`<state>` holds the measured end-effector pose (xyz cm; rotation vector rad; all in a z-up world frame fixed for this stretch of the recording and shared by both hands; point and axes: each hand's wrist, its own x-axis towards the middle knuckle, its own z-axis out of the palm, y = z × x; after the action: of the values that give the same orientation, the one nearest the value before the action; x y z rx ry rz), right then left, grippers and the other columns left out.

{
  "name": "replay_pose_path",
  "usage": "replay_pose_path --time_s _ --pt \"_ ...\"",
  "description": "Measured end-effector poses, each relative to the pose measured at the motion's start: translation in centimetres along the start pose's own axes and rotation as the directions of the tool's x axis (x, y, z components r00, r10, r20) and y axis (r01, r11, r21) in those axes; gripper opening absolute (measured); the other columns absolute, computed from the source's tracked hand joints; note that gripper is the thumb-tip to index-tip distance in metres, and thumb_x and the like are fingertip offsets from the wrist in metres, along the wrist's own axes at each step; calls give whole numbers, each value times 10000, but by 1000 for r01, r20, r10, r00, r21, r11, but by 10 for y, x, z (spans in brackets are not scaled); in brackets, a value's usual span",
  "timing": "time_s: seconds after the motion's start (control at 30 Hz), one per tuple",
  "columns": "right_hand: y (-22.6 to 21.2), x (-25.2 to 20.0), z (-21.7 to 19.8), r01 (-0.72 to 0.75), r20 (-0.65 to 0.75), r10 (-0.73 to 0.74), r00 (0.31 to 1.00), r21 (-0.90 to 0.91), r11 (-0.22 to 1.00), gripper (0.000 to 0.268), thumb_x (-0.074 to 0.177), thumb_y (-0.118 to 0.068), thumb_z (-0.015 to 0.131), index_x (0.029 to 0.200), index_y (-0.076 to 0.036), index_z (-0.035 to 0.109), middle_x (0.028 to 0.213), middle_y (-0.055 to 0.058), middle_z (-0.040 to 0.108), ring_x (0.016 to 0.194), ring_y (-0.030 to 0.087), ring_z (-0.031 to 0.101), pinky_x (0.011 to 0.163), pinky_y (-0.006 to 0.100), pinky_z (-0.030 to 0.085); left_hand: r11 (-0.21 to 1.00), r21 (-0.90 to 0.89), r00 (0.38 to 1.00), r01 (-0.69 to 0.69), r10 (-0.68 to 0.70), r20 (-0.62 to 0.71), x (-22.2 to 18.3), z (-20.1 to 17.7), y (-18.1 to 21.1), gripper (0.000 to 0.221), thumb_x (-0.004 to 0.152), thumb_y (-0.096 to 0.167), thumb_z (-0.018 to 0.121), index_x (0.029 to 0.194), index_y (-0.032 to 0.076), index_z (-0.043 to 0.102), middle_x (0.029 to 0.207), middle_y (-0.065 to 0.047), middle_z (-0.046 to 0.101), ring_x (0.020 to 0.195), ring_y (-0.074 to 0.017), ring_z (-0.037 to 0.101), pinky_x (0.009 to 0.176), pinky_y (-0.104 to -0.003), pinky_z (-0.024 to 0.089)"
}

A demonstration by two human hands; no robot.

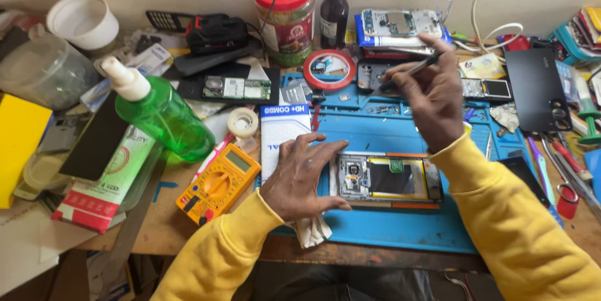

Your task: The person uses a screwdriver to manipulate components inside a disassembled mobile phone placed on a blue work mat. They repeatedly probe and adjust internal parts while the camera shakes significantly.

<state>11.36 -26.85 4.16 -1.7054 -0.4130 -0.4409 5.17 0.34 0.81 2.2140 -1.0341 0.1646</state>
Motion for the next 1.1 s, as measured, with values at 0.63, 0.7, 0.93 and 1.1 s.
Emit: replay_pose_path --time_s 0.63,0.7,0.93,1.1 --pt "21 -9 11 -21 14 24 1000 -186 982 568 1056 66 608 1535 -54 328 1134 161 738 1121 220 738 979 344 634 988 -113 931 102 -135 -340 5 -13 5 542 1049 469 531 1422 79 579 1358 -91 654 1357 -285 490 1186 -456 325" --pt "12 -11 9 -32 13 33 999 -84 996 575 1075 64 591 1555 -60 301 1154 171 724 1141 238 732 1005 367 637 984 -125 928 129 -164 -335 7 -14 6 487 1013 385 573 1389 77 604 1322 -79 666 1325 -276 505 1158 -449 331" --pt "-28 -63 9 -138 93 127 988 128 982 560 1120 21 614 1558 -59 274 1115 191 718 1085 269 741 1012 425 653 990 -15 962 138 -137 -236 0 -2 -2 308 898 133 676 1205 129 699 1252 -39 659 1256 -254 520 1054 -434 368" --pt "-30 -85 17 -221 77 211 974 154 963 585 1072 5 638 1547 -44 299 1139 202 712 1112 296 740 1018 445 649 989 21 969 145 -137 -204 3 3 -3 250 852 99 711 1087 173 746 1192 -9 636 1223 -254 519 986 -453 371"
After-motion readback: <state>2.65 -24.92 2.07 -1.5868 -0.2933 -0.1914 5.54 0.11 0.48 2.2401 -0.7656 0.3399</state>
